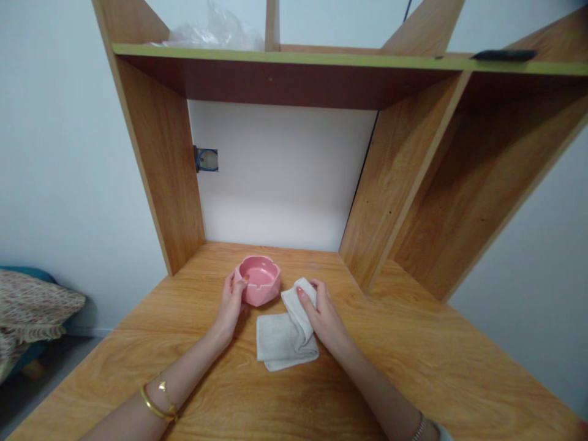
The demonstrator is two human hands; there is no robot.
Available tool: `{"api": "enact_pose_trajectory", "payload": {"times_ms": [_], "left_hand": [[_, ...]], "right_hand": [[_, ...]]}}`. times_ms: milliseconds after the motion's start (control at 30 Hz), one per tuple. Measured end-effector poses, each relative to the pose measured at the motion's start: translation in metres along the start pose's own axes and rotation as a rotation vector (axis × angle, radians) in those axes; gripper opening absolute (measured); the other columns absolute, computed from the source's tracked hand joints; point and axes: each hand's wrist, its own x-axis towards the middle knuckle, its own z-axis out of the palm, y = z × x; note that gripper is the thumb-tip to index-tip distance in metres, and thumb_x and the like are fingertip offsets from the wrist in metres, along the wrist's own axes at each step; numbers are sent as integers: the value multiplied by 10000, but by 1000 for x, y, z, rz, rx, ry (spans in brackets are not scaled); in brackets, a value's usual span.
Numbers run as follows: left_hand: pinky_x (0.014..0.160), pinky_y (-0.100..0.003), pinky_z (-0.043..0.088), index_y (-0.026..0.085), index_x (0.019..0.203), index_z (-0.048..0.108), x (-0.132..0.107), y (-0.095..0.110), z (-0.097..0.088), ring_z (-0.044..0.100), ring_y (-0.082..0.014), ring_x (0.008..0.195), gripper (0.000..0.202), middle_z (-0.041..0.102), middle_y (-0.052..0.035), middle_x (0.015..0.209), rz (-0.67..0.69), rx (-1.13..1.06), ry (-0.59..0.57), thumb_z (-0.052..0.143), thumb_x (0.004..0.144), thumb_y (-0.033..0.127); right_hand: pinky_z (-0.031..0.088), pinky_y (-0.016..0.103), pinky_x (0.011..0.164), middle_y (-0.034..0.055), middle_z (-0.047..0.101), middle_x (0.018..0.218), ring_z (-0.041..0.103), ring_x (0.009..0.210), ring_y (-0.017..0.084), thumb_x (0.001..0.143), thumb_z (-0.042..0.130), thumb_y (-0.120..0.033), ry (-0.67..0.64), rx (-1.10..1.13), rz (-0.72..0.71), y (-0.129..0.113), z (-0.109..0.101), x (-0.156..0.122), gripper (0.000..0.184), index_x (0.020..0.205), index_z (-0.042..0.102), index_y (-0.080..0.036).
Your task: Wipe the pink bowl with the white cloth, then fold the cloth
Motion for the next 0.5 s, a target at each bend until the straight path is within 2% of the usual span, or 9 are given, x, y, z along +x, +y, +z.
{"api": "enact_pose_trajectory", "payload": {"times_ms": [67, 133, 200, 300, 400, 500], "left_hand": [[322, -156, 256, 170, 1076, 406, -1, 2, 2, 303, -40, 319, 465, 415, 90, 526, -35, -148, -17, 447, 741, 490], [319, -154, 234, 169, 993, 433, -1, 6, 3, 211, -22, 293, 431, 333, 118, 460, -32, -250, -44, 460, 730, 509], [326, -156, 243, 165, 950, 448, -2, 10, 4, 166, -15, 288, 409, 295, 126, 427, -15, -296, -81, 451, 734, 512], [316, -151, 227, 170, 1008, 446, -5, 16, 5, 191, -17, 293, 425, 351, 112, 449, -4, -297, -114, 460, 728, 490], [310, -144, 216, 200, 1114, 402, -10, 17, 8, 264, -24, 314, 494, 421, 93, 519, -14, -266, -148, 481, 712, 476], [311, -146, 234, 215, 1176, 354, -12, 15, 11, 302, -31, 323, 553, 428, 89, 539, -30, -246, -208, 484, 713, 487]], "right_hand": [[376, 347, 816, 64, 571, 940, 504, 905, 197, 827, 402, -394, -136, -63, -52, -6, 1, -4, 263, 975, 497, -199], [363, 350, 813, 47, 583, 889, 501, 859, 190, 851, 366, -362, -256, -97, -117, -14, 2, -9, 233, 918, 534, -214], [353, 347, 817, 37, 582, 865, 498, 839, 179, 879, 302, -315, -341, -73, -170, -23, 5, -13, 261, 891, 546, -226], [346, 338, 827, 37, 572, 889, 486, 864, 173, 882, 270, -269, -429, -8, -196, -31, 9, -17, 284, 908, 550, -226], [343, 343, 833, 30, 564, 900, 468, 898, 179, 862, 282, -263, -431, 48, -172, -29, 13, -17, 283, 943, 552, -231], [354, 340, 816, 21, 558, 867, 470, 888, 176, 860, 239, -282, -283, 138, -97, -17, 13, -10, 323, 923, 552, -231]]}}
